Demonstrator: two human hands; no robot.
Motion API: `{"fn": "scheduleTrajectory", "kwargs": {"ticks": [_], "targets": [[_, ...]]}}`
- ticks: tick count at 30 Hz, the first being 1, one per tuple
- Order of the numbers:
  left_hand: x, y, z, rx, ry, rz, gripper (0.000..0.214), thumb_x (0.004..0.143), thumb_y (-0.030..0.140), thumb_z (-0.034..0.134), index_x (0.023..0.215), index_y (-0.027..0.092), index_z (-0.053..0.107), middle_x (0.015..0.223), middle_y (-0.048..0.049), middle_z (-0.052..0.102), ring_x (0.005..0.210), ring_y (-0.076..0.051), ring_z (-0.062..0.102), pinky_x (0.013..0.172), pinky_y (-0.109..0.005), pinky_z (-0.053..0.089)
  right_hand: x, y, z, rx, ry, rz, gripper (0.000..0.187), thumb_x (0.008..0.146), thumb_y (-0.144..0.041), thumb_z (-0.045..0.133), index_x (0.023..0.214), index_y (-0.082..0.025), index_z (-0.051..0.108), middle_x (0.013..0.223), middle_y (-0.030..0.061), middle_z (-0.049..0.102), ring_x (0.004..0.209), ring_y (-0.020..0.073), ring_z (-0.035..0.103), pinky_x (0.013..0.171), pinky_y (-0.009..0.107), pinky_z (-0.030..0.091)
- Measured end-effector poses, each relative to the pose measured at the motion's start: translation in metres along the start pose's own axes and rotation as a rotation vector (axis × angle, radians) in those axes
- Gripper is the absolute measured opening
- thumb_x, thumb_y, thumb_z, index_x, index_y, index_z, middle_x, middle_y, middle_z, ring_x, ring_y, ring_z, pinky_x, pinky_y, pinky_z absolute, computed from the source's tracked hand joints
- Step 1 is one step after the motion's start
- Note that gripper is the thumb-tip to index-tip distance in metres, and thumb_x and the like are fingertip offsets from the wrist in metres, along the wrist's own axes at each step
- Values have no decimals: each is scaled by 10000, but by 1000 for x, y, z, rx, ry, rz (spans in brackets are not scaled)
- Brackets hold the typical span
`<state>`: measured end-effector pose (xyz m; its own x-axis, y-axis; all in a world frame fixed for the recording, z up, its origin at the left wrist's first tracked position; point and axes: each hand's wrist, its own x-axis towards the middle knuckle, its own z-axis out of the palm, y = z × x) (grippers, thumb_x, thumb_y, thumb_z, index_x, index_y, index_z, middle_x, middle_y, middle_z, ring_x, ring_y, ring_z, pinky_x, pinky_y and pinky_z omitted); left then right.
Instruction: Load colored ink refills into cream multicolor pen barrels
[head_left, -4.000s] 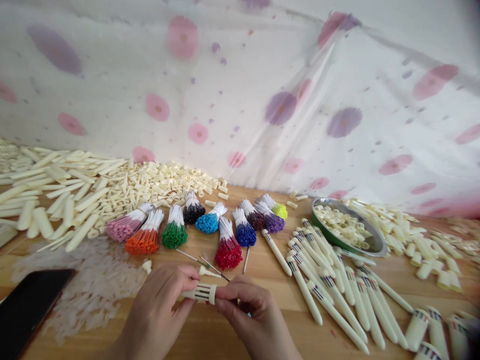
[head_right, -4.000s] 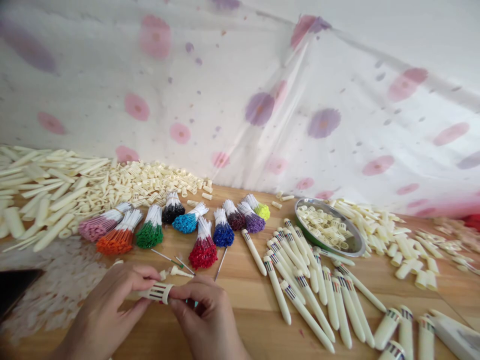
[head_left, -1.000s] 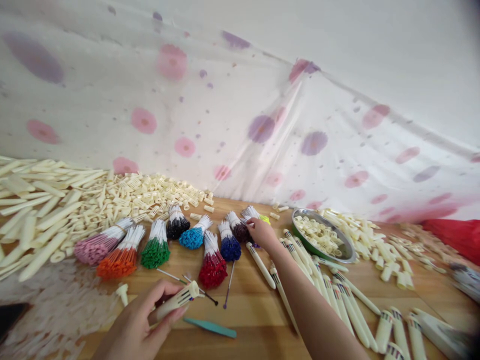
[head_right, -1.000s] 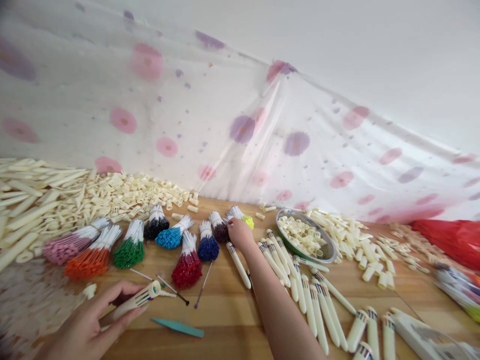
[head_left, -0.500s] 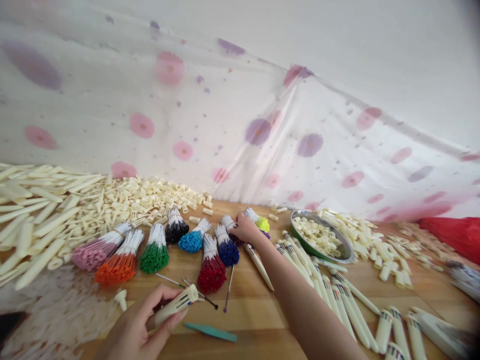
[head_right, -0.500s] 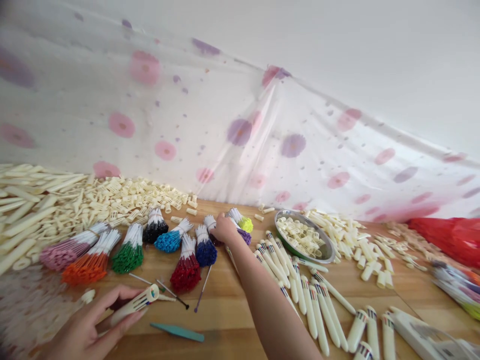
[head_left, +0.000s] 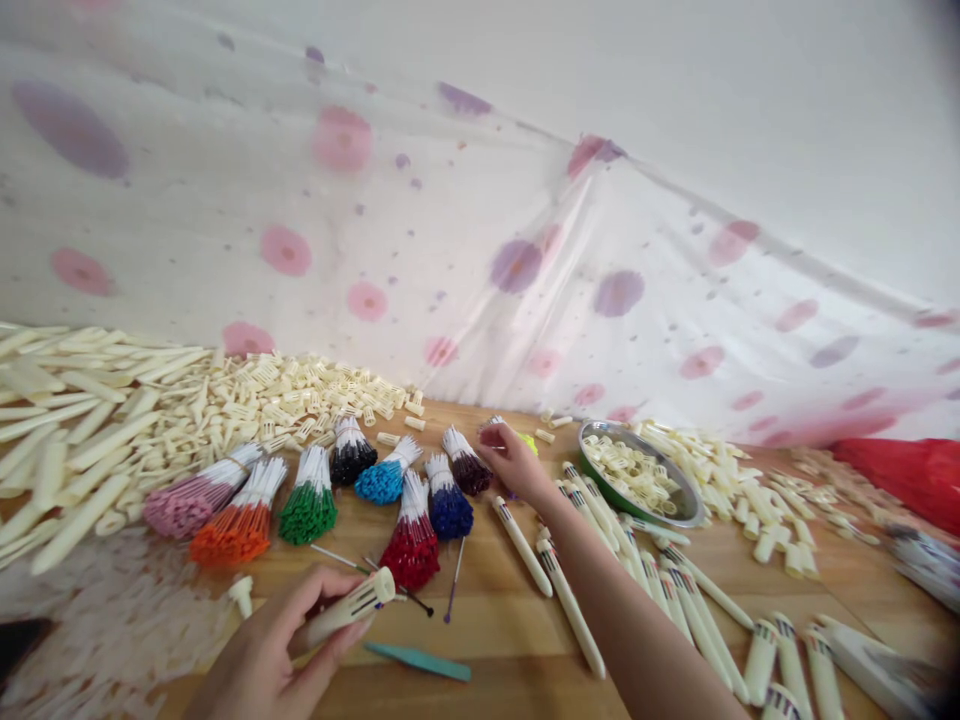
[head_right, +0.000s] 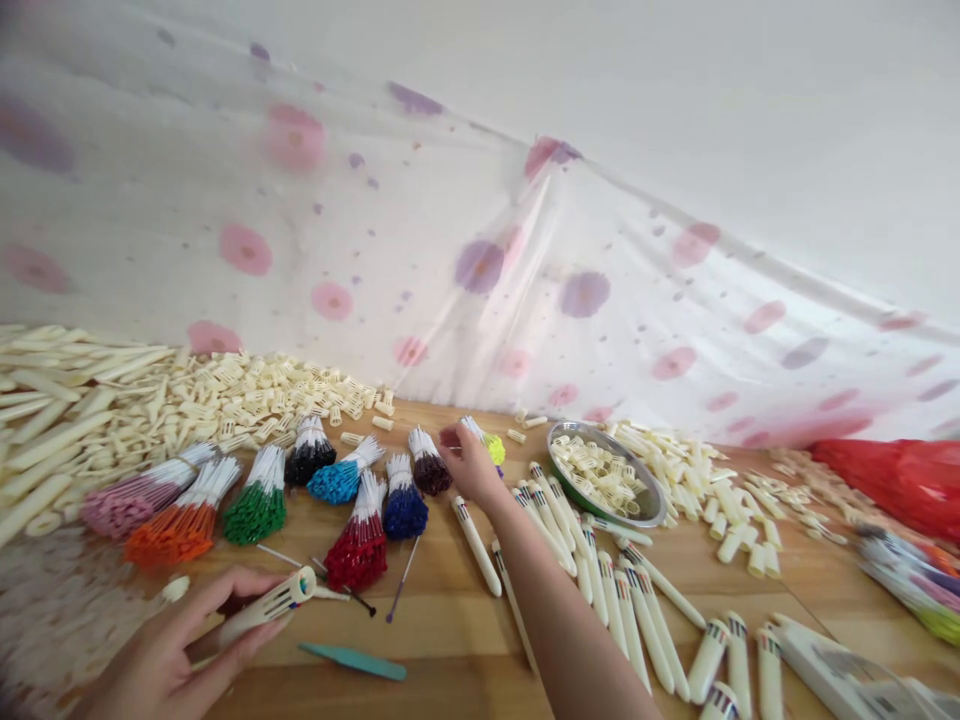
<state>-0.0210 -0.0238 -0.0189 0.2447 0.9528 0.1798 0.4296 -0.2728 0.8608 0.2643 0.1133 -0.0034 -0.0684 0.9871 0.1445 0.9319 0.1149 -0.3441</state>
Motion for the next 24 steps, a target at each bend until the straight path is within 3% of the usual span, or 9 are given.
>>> {"fn": "scheduleTrajectory", "kwargs": {"ticks": [4, 11, 20, 24], "targets": [[-1, -1, 0, 19, 5, 4, 149, 791, 344, 555, 910, 285, 624, 918, 22, 741, 884, -185, 694, 710, -200, 556, -1, 7, -11, -29, -28, 141, 248, 900, -298, 515, 1094, -146, 546, 1058, 63, 588, 876, 178, 600, 750, 371, 508], [0, 0, -1, 16, 32, 4, 125, 764, 326, 587, 877, 299, 635, 907, 35, 749, 864, -189, 703, 675, -184, 561, -3, -6, -3, -161, -204, 306, 283, 895, -302, 522, 1139, -157, 526, 1126, 75, 561, 933, 199, 585, 782, 398, 498], [-2, -1, 0, 17, 28, -10, 126, 769, 325, 575, 878, 301, 633, 900, 33, 749, 846, -190, 705, 672, -199, 567, 9, -10, -7, -101, -472, 282, 269, 900, -302, 514, 1131, -164, 531, 1116, 73, 565, 907, 186, 590, 760, 377, 507], [-1, 1, -1, 24, 8, -3, 132, 782, 314, 565, 894, 290, 631, 917, 22, 747, 865, -191, 700, 696, -207, 564, 5, -9, -3, -98, -465, 241, 272, 900, -299, 515, 1135, -162, 527, 1111, 72, 566, 901, 185, 592, 754, 375, 510]]}}
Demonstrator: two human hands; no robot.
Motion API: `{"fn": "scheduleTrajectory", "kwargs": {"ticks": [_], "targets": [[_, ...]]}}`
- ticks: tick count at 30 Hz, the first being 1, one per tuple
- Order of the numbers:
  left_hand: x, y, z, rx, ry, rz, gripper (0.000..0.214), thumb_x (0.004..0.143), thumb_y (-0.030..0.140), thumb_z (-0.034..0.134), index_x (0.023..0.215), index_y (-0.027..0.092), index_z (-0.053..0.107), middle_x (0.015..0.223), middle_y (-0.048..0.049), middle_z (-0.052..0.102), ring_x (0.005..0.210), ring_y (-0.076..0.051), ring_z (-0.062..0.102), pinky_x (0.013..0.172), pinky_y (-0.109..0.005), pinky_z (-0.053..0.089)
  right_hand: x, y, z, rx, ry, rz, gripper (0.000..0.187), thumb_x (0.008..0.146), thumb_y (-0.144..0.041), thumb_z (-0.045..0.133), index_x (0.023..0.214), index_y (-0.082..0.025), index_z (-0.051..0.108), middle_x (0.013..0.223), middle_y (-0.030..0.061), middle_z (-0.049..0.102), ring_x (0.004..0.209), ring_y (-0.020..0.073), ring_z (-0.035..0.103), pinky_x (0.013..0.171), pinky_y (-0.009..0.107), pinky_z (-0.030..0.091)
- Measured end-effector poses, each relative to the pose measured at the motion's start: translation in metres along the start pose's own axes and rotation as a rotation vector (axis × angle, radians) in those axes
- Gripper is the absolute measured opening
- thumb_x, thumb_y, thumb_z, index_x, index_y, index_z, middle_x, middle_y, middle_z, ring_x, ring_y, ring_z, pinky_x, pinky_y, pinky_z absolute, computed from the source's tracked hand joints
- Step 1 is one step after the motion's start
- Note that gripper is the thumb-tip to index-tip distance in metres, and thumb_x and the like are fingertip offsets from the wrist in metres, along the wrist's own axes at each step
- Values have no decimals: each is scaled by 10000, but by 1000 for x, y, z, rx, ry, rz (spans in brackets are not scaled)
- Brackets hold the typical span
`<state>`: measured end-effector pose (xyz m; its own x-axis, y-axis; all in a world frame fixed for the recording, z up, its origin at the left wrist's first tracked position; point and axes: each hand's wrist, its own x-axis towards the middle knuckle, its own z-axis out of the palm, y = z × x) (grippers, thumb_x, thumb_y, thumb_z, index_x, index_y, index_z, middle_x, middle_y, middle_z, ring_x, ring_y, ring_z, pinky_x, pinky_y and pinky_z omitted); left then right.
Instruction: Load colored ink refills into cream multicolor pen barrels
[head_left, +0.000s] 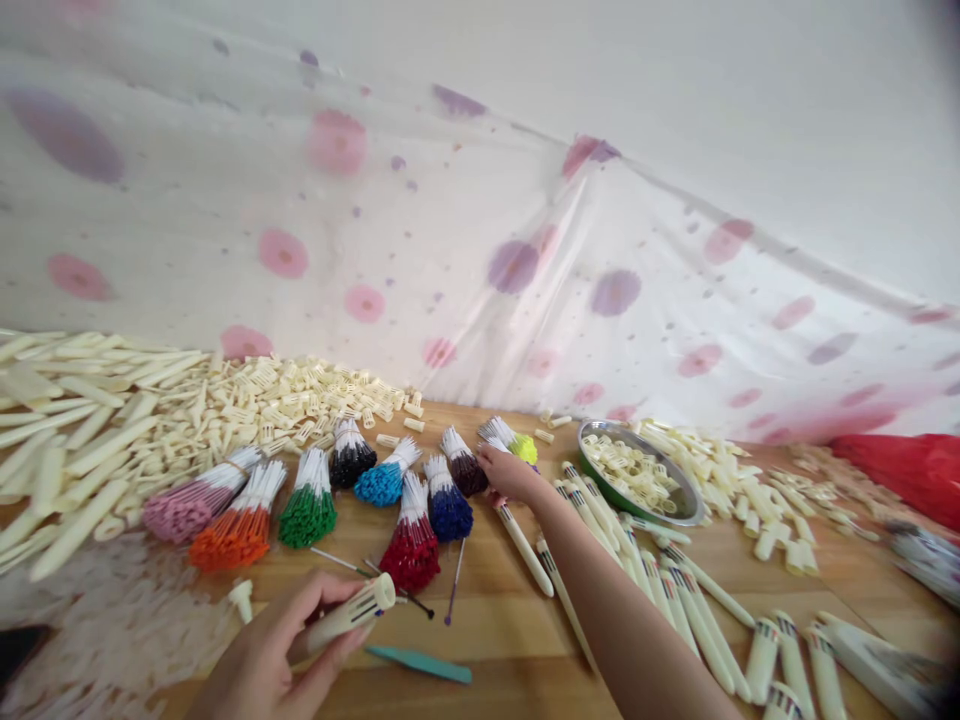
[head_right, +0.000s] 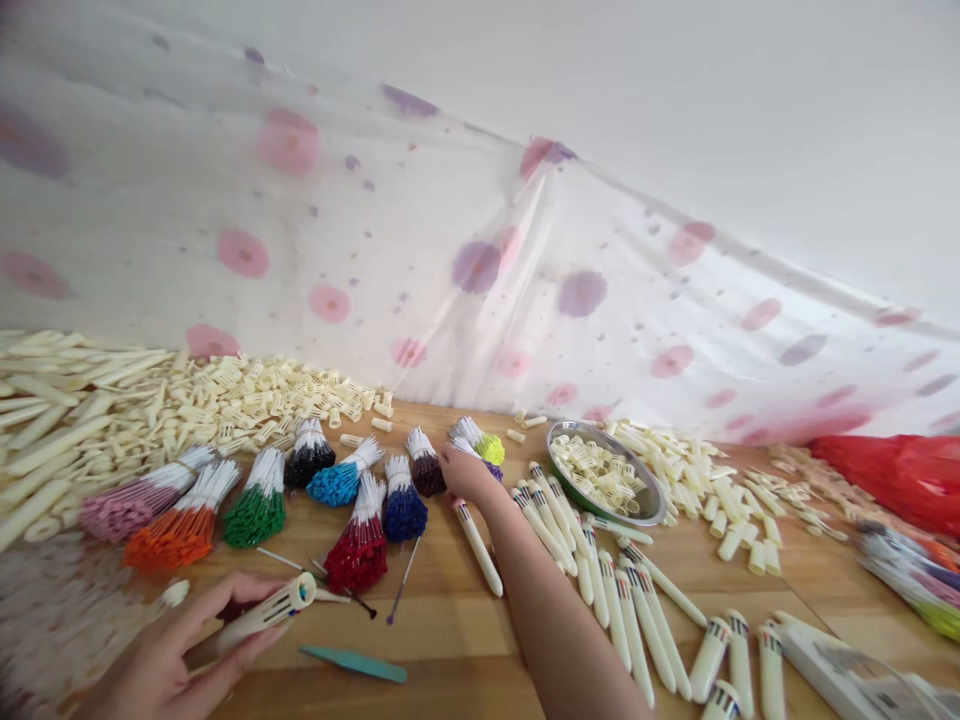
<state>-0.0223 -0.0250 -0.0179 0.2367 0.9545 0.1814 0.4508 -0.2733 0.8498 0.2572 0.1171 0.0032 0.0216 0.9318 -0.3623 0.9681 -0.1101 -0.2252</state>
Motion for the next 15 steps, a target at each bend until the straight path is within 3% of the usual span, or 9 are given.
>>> {"fn": "scheduleTrajectory", "kwargs": {"ticks": [7, 12, 15], "targets": [[-3, 0, 1, -6, 10, -11, 132, 779, 348, 563, 883, 291, 622, 920, 21, 742, 870, -190, 696, 685, -199, 563, -15, 2, 0, -137, 157, -100, 286, 895, -300, 522, 1147, -164, 522, 1138, 76, 555, 949, 203, 579, 791, 402, 493], [-4, 4, 8, -59, 97, -50, 115, 755, 350, 580, 844, 297, 630, 881, 32, 745, 834, -186, 697, 536, -143, 545, -11, 2, -5, -168, 157, -128, 288, 892, -297, 527, 1145, -159, 523, 1133, 76, 557, 944, 203, 581, 787, 402, 495], [-4, 8, 10, -82, 156, -53, 112, 735, 368, 597, 808, 292, 634, 842, 34, 743, 799, -187, 699, 525, -145, 539, -6, 6, -4, -111, 139, -156, 276, 896, -300, 522, 1131, -157, 530, 1119, 74, 564, 925, 195, 587, 775, 392, 500]]}}
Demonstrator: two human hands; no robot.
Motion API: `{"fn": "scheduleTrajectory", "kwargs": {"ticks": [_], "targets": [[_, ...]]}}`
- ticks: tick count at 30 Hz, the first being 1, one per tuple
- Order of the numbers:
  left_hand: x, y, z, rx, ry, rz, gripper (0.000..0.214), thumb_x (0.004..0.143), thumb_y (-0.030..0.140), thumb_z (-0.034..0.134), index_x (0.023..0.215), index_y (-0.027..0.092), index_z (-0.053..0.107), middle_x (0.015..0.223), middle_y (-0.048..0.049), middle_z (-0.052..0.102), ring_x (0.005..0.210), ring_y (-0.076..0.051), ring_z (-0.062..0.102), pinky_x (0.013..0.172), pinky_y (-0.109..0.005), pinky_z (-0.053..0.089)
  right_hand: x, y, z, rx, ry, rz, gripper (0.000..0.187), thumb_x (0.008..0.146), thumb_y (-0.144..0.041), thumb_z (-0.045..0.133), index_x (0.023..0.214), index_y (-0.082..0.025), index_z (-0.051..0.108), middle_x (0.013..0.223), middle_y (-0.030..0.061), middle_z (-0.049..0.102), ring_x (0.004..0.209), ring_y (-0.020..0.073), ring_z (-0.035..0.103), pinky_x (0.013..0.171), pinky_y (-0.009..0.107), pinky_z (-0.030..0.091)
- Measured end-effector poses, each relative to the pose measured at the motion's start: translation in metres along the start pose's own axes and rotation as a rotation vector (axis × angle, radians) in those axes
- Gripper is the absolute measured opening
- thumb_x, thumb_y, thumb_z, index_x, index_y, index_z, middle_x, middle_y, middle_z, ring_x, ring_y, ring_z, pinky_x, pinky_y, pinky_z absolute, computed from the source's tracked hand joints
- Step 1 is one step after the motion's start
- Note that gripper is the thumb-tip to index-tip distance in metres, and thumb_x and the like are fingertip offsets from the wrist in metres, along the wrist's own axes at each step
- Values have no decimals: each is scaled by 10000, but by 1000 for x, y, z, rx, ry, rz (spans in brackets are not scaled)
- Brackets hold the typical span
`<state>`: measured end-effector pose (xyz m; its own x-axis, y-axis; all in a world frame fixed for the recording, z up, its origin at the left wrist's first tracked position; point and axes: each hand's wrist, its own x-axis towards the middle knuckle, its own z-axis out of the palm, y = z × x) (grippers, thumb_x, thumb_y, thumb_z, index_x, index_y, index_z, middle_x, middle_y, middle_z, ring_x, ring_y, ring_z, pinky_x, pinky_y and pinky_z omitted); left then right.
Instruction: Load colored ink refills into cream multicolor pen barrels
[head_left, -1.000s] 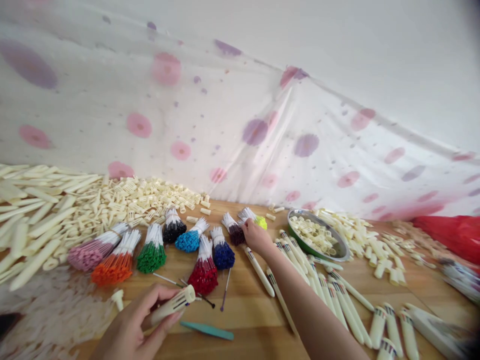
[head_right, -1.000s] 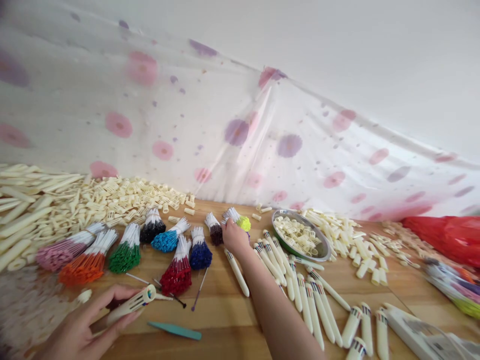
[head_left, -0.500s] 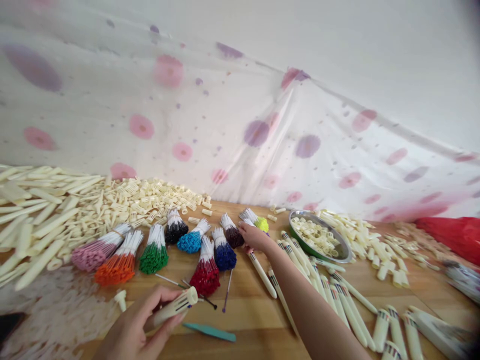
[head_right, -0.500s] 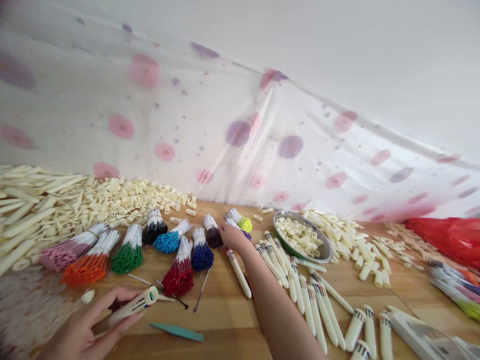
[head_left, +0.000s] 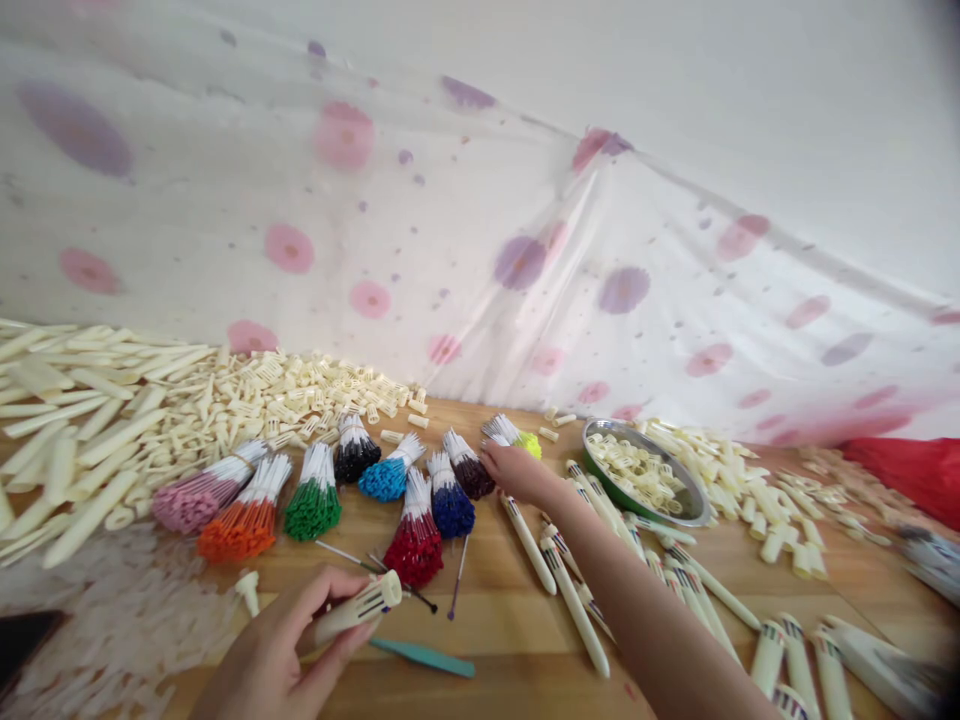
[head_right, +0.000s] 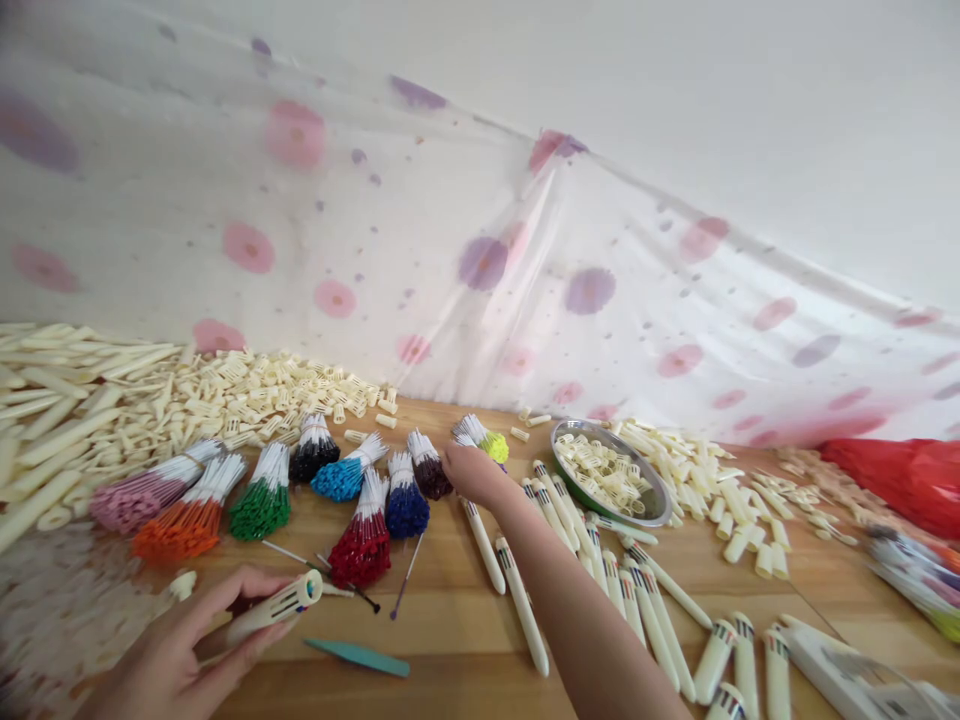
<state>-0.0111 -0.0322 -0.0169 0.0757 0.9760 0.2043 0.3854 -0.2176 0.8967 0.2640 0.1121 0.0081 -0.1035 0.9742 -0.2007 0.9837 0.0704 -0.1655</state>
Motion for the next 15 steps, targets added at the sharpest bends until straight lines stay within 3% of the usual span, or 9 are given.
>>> {"fn": "scheduleTrajectory", "kwargs": {"ticks": [5, 7, 9, 12, 15], "targets": [[1, 2, -3, -5, -34, -4, 112, 742, 364, 599, 823, 291, 624, 849, 33, 734, 805, -179, 698, 583, -159, 552, -10, 8, 8, 180, 54, -48, 246, 893, -305, 524, 1078, -146, 553, 1064, 61, 582, 899, 185, 589, 771, 386, 492], [3, 0, -5, 24, -66, 18, 103, 752, 347, 594, 835, 292, 621, 864, 33, 735, 817, -178, 699, 622, -172, 558, -22, 11, 9, 274, 104, -65, 175, 899, -288, 495, 942, -142, 581, 986, 53, 596, 893, 180, 571, 800, 378, 463], [4, -2, -7, 64, -99, 64, 100, 752, 320, 601, 845, 290, 619, 877, 29, 737, 821, -175, 701, 667, -188, 559, -37, 14, 6, 388, 158, -68, 218, 906, -281, 423, 782, -160, 554, 889, 53, 597, 856, 177, 551, 802, 356, 439], [7, -3, -10, 91, -91, 121, 104, 745, 271, 610, 849, 279, 614, 881, 13, 734, 810, -169, 703, 690, -201, 559, -66, 13, 0, 606, 189, -73, 314, 915, -358, 290, 727, -191, 479, 776, 48, 584, 714, 163, 550, 682, 306, 455], [10, 1, -12, 129, -36, 185, 79, 746, 247, 601, 818, 264, 627, 847, -1, 727, 767, -163, 703, 684, -211, 560, -95, 3, 1, 845, 78, -153, 368, 888, -481, 303, 675, -208, 427, 601, -2, 534, 495, 118, 506, 468, 231, 409]]}}
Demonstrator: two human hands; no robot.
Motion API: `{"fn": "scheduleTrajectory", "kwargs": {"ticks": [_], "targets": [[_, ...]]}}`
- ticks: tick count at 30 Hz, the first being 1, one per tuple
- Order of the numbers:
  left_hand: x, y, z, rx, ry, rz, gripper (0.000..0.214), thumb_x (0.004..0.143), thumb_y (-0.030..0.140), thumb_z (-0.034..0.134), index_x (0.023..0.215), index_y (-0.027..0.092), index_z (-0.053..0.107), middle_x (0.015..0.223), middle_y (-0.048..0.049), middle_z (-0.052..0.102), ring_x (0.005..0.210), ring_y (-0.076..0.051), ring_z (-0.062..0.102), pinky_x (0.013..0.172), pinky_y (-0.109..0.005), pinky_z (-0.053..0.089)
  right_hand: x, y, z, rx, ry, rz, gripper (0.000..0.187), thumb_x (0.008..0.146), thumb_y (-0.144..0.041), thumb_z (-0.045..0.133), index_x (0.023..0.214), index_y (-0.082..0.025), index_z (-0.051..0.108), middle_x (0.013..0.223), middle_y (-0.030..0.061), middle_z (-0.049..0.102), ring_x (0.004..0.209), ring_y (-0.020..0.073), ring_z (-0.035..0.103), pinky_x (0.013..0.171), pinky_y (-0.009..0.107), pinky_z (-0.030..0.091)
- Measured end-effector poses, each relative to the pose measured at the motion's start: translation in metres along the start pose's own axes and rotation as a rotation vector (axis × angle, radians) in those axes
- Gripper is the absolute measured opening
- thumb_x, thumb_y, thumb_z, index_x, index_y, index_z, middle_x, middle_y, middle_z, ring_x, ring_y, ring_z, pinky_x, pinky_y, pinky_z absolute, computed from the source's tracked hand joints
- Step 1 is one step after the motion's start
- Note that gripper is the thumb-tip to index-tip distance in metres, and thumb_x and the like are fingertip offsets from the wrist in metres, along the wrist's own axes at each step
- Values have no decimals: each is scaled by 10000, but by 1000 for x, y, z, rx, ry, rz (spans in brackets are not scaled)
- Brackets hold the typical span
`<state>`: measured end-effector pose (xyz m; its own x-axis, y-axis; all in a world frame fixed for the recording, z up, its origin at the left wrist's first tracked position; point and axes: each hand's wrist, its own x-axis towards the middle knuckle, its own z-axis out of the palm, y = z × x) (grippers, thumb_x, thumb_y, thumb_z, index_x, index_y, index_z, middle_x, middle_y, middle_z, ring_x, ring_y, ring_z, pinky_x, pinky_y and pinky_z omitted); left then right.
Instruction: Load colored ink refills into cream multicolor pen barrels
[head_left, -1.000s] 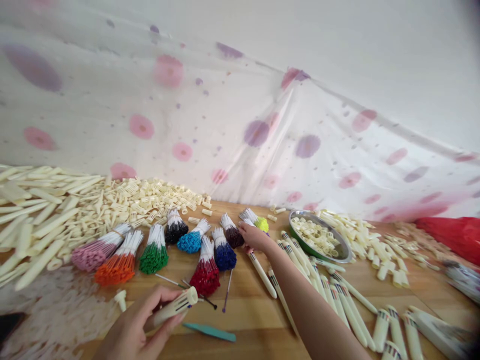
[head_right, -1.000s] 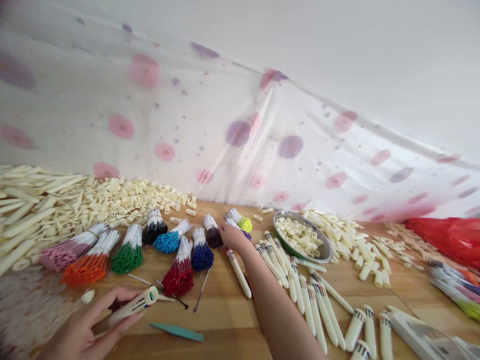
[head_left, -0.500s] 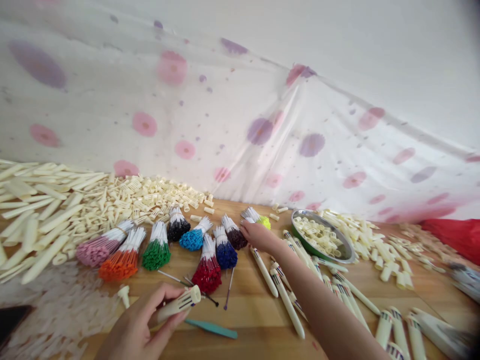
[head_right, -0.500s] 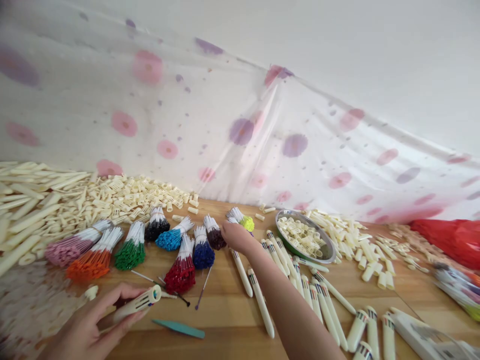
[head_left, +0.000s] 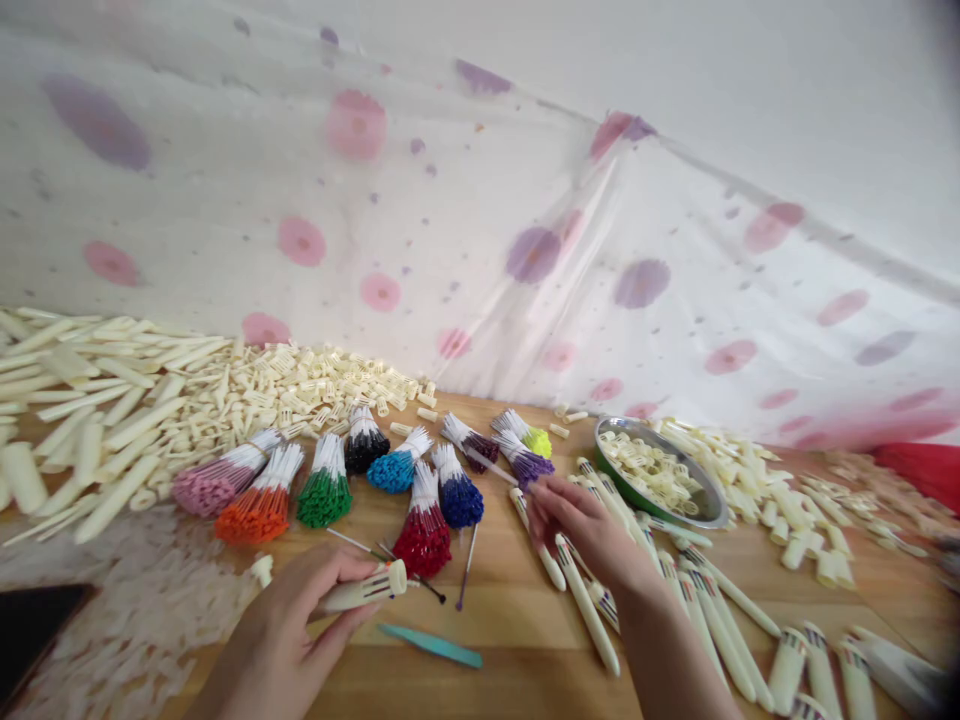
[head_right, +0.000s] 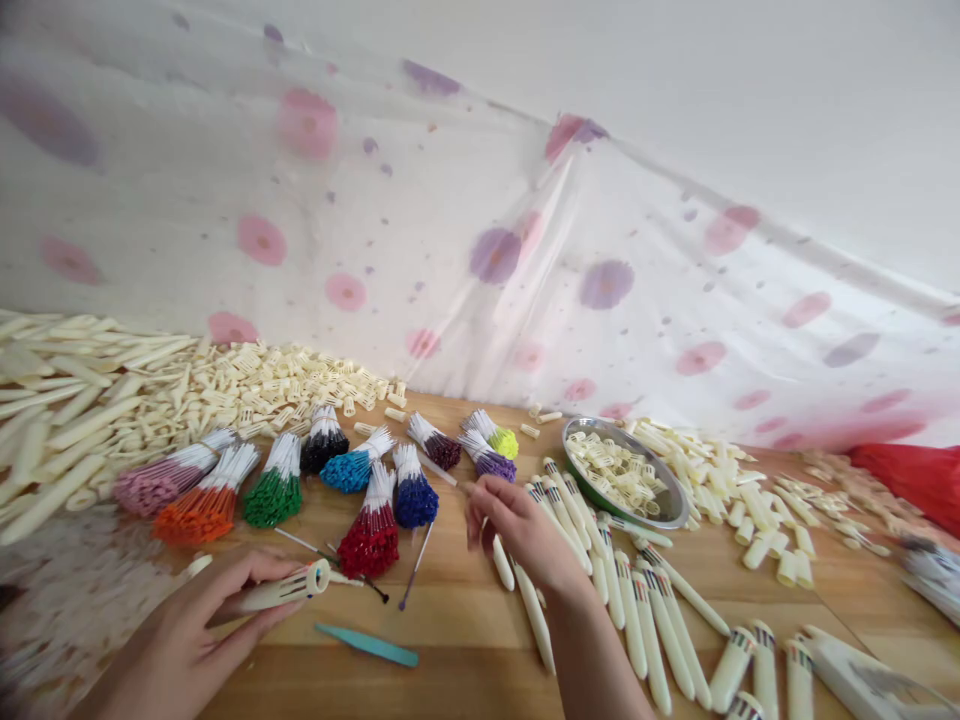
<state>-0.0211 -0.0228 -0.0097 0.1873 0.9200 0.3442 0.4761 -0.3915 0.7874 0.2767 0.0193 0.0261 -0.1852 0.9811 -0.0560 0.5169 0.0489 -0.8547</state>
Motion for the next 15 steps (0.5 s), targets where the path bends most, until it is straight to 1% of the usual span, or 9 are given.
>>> {"fn": "scheduleTrajectory", "kwargs": {"ticks": [1, 3, 4, 6, 9, 12, 15], "targets": [[1, 1, -1, 25, 17, 27, 76, 742, 241, 602, 807, 263, 633, 830, -1, 725, 760, -163, 700, 680, -212, 559, -8, -3, 6, 101, -68, -4, 379, 870, -495, 342, 627, -212, 410, 521, -23, 496, 416, 98, 452, 412, 216, 360], [2, 3, -2, 74, 49, 68, 83, 731, 233, 608, 800, 263, 645, 811, 0, 721, 771, -168, 692, 680, -215, 556, -18, -7, 19, 257, -180, -10, 393, 838, -478, 422, 553, -211, 386, 414, -51, 432, 332, 66, 345, 363, 201, 271], [2, 3, -3, 89, 54, 74, 87, 731, 233, 609, 802, 263, 648, 810, 0, 719, 779, -170, 689, 684, -217, 554, -21, -9, 25, 333, -234, -7, 395, 827, -459, 452, 529, -209, 382, 387, -56, 417, 316, 55, 308, 355, 199, 236], [1, 2, -3, 89, 36, 52, 93, 744, 240, 604, 825, 258, 647, 836, -6, 717, 794, -170, 688, 701, -222, 552, -22, -12, 37, 467, -315, 8, 387, 808, -416, 495, 505, -199, 392, 365, -55, 416, 306, 42, 282, 349, 197, 184], [0, -2, -3, 72, 5, 10, 116, 769, 254, 588, 868, 249, 648, 894, -22, 716, 830, -172, 685, 728, -228, 550, -19, -14, 45, 631, -350, 49, 359, 779, -361, 542, 493, -186, 414, 361, -58, 414, 306, 35, 303, 337, 194, 149], [0, -2, -5, 125, 8, 37, 153, 769, 265, 590, 900, 254, 667, 914, -24, 728, 874, -179, 675, 772, -236, 537, -18, -15, 45, 730, -351, 87, 343, 749, -322, 562, 478, -191, 397, 342, -78, 376, 282, 26, 277, 310, 187, 142], [2, 2, -7, 162, -11, 67, 185, 774, 267, 587, 935, 269, 678, 934, -12, 737, 883, -169, 676, 782, -216, 530, -18, -17, 43, 787, -359, 110, 344, 725, -297, 561, 460, -199, 364, 330, -90, 350, 257, 14, 230, 291, 181, 135]]}}
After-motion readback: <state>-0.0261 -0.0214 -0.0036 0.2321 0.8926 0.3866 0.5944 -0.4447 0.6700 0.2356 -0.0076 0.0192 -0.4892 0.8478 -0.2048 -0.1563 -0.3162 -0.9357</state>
